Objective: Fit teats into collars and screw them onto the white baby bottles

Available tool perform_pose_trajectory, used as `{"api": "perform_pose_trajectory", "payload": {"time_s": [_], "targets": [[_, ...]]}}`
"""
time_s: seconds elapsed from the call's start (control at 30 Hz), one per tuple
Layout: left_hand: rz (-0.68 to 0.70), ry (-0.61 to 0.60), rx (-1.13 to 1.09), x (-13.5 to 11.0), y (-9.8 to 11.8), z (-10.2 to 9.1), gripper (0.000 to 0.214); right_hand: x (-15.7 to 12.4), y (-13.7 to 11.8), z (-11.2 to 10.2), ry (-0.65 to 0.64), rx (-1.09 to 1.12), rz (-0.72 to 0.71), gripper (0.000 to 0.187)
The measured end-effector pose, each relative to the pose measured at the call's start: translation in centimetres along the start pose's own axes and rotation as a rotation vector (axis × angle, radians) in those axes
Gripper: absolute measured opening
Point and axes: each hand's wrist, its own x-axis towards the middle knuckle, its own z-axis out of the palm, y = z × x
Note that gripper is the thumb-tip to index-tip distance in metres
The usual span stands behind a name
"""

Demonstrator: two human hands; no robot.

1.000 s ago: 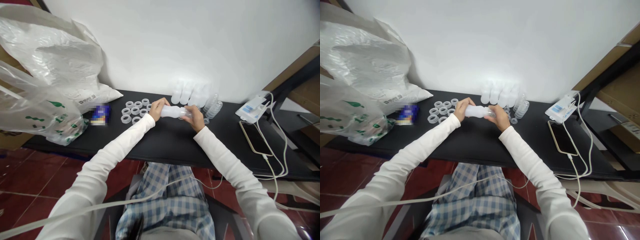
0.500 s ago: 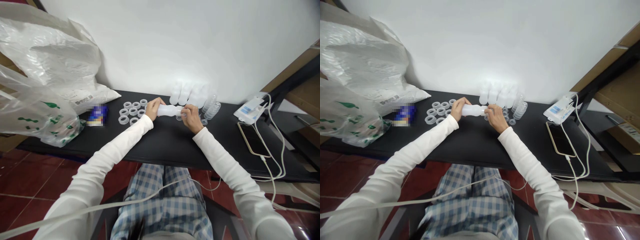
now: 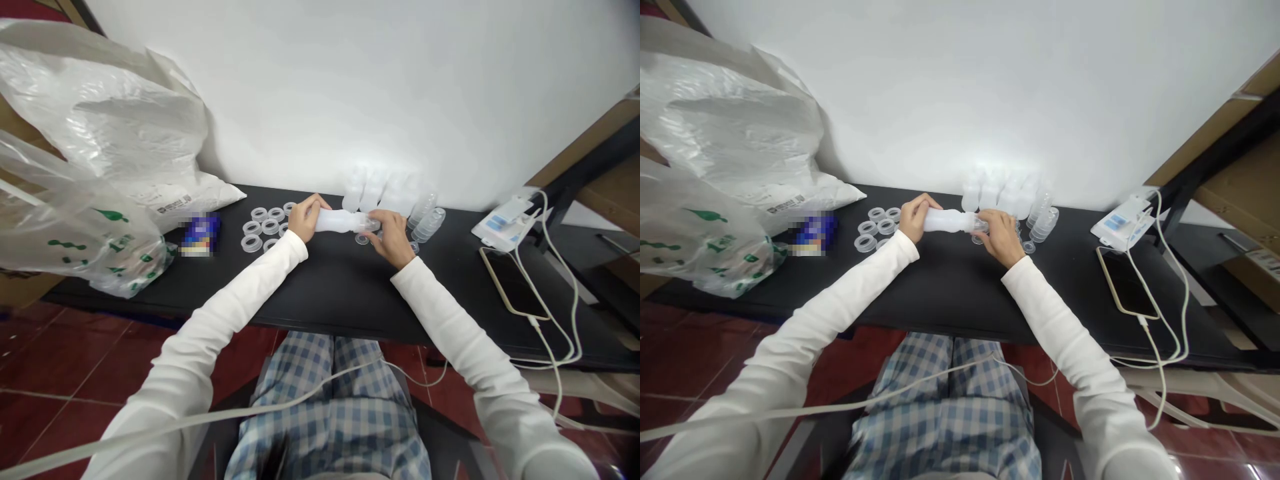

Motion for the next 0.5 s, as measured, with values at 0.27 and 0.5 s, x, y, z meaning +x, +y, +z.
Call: {"api": "perform_pose_trajectory", "payload": {"time_s": [0.27,0.5], "targets": [[-0.449,0.182,-0.377,2.1,-2.8,-0.1,0.073,-0.1,0.6,0.3,0.501,-0.103,0.027,0.027],[-0.521,0.161,-0.493,3.4,-3.9,4.1,0.066,-0.1,0.4,0.5,0.506,-0.102,0.208,0.042]]}}
